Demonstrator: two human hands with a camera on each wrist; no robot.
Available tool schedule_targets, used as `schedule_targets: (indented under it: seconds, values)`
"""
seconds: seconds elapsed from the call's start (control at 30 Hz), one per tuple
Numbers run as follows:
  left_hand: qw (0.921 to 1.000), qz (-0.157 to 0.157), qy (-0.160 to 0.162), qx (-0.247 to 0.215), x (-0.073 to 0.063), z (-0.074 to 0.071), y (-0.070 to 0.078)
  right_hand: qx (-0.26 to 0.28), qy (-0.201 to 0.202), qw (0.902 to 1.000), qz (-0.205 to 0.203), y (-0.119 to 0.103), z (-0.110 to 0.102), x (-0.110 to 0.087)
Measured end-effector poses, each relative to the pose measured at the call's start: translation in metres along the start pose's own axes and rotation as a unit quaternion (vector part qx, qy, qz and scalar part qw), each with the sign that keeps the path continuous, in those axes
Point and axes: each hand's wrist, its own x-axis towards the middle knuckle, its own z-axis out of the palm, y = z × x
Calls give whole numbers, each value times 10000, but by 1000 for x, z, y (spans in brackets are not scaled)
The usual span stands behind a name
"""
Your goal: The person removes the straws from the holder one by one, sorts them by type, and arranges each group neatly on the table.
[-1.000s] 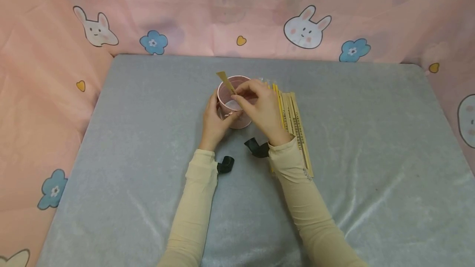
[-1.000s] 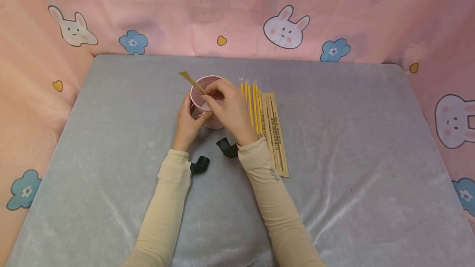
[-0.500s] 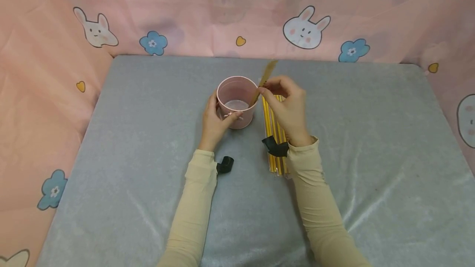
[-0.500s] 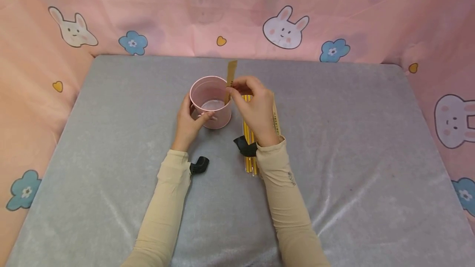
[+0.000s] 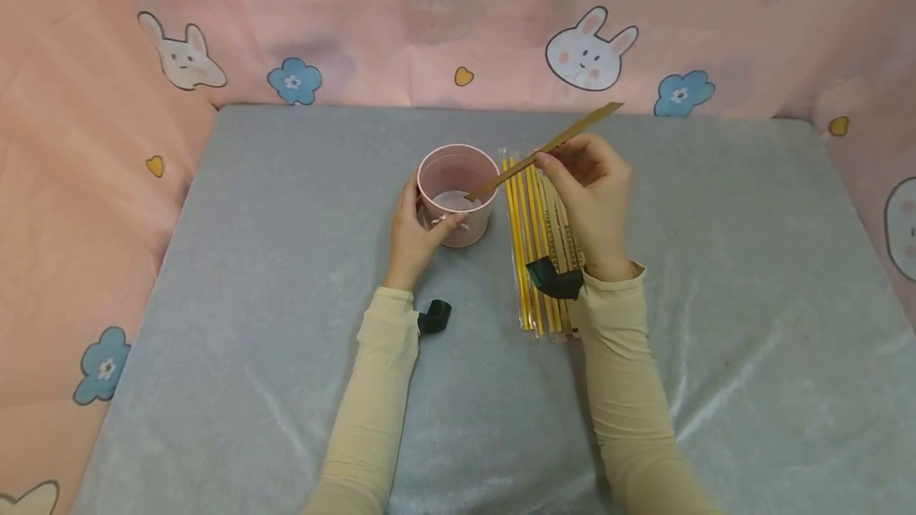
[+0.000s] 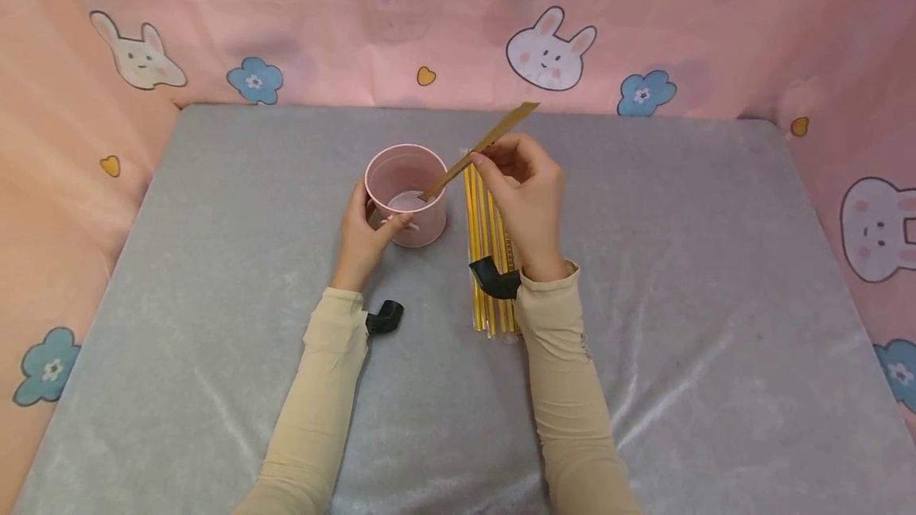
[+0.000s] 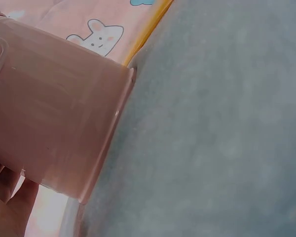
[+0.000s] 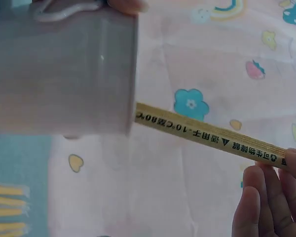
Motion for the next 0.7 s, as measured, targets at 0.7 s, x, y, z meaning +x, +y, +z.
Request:
schedule_targets:
  seconds: [0.7]
  values:
    - [10000, -61, 26, -73, 1, 1, 2, 1421, 1378, 9790, 488, -6, -43, 9]
